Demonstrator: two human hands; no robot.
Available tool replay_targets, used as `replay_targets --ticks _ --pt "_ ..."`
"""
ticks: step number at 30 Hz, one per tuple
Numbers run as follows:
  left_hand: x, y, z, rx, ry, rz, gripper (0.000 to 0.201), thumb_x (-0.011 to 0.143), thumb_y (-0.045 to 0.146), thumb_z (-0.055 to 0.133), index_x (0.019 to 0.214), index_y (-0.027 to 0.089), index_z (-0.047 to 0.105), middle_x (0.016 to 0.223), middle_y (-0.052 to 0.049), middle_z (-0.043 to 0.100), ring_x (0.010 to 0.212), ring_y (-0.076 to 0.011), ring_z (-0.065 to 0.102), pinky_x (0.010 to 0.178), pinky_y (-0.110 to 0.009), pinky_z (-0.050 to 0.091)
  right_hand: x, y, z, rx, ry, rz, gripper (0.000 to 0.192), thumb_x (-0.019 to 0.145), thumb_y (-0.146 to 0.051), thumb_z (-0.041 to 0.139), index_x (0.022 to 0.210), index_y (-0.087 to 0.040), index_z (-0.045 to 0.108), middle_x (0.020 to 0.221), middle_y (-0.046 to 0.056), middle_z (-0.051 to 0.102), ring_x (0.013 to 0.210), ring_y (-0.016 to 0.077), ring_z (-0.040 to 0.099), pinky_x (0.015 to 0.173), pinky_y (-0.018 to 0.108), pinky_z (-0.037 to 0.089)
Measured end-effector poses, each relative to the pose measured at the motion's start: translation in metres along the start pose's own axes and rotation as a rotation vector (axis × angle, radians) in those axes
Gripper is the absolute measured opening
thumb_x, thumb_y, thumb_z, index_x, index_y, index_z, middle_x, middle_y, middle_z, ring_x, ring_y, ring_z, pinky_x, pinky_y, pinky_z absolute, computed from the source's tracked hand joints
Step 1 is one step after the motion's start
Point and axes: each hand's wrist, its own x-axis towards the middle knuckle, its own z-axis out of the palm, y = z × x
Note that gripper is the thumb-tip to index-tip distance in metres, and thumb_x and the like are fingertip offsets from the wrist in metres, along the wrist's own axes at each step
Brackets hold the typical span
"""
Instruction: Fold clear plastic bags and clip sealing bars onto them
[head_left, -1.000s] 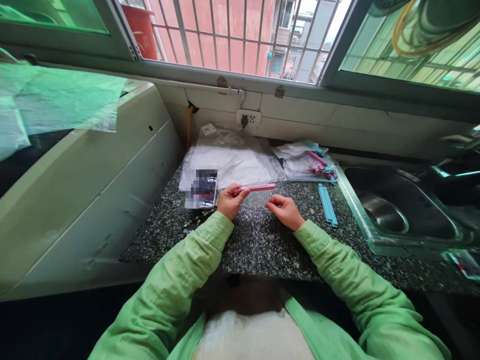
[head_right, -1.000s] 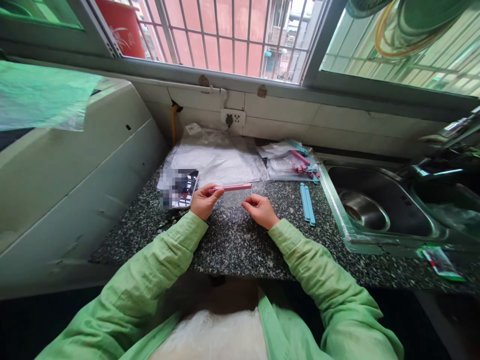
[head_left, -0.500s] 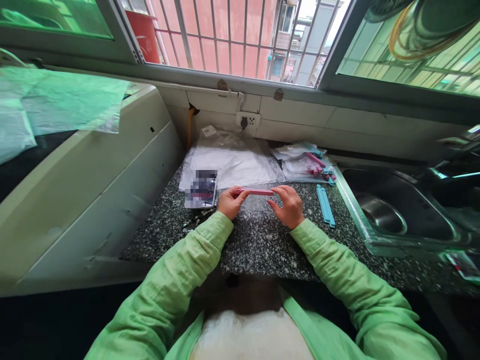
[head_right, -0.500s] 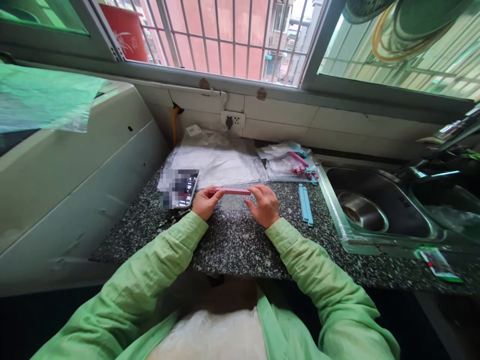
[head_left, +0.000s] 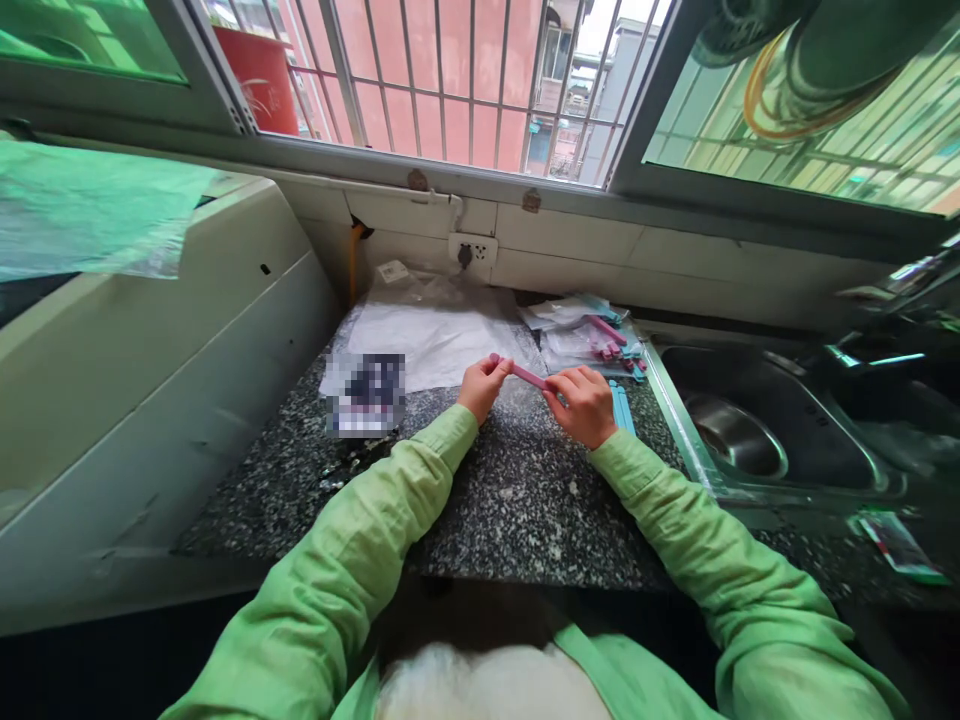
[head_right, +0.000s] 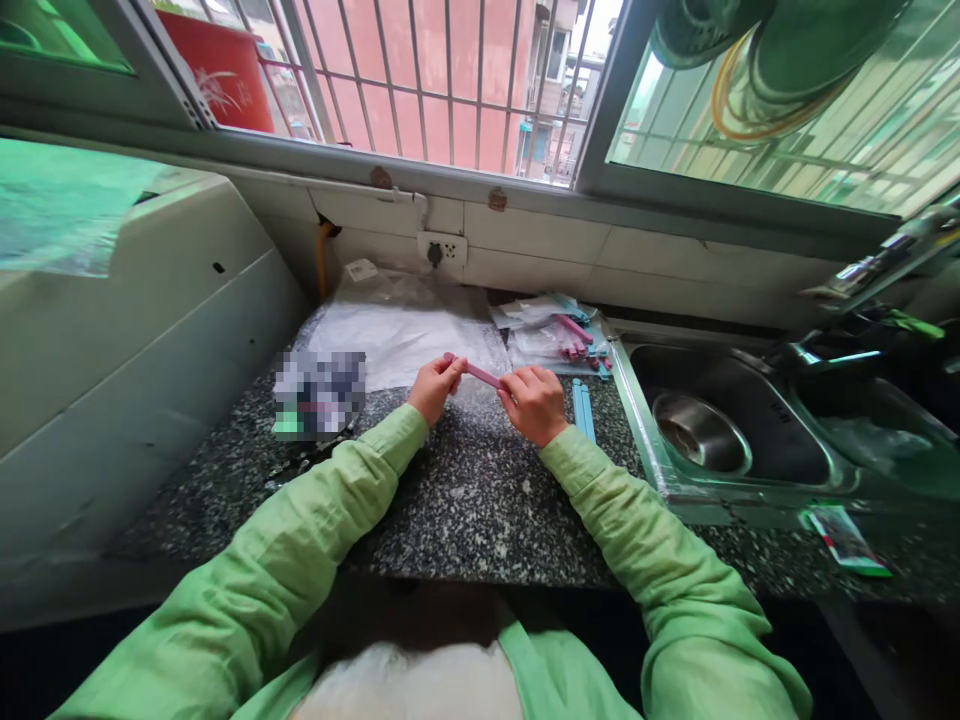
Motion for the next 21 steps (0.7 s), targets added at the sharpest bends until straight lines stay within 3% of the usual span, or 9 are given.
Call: replay_targets --ticks 8,13,17,21 --pt "0.038 -0.018 0.057 -0.002 -0.026 0.001 0.027 0.067 0.038 0.060 0.058 0.013 0.055 0.044 0.008 0.036 0.043 -0.0048 0.029 0.045 -0.021 0.024 0.010 0.052 -0.006 -0.130 -0.004 0.035 0.021 0.080 -0.031 0.047 0.077 -0.017 0.062 0.076 0.006 0.062 0.075 0.0190 0.048 0.068 0.030 0.030" --pt "0.058 -0.029 0.084 0.124 -0.087 0.095 0.023 0.069 0.032 0.059 0.057 0.013 0.054 0.047 0.006 0.041 0.047 -0.0060 0.033 0.048 -0.021 0.026 0.021 0.084 0.000 -0.163 0.001 0.139 0.021 0.078 -0.031 0.048 0.077 -0.016 0.062 0.076 0.007 0.062 0.076 0.0201 0.048 0.066 0.030 0.031" --pt "0.075 -0.037 0.105 0.212 -0.054 0.158 0.019 0.070 0.026 0.058 0.057 0.013 0.053 0.051 0.004 0.046 0.051 -0.0078 0.039 0.052 -0.022 0.029 0.026 0.105 0.010 -0.198 0.024 0.200 0.020 0.075 -0.032 0.049 0.075 -0.017 0.062 0.076 0.007 0.063 0.073 0.0201 0.049 0.063 0.030 0.030" --pt "0.094 -0.042 0.125 0.246 0.025 0.174 0.010 0.070 0.023 0.058 0.074 0.013 0.058 0.062 0.001 0.053 0.059 -0.0102 0.046 0.059 -0.023 0.036 0.029 0.124 0.020 -0.240 0.055 0.263 0.021 0.073 -0.032 0.049 0.075 -0.016 0.063 0.073 0.008 0.061 0.070 0.0206 0.048 0.060 0.030 0.029"
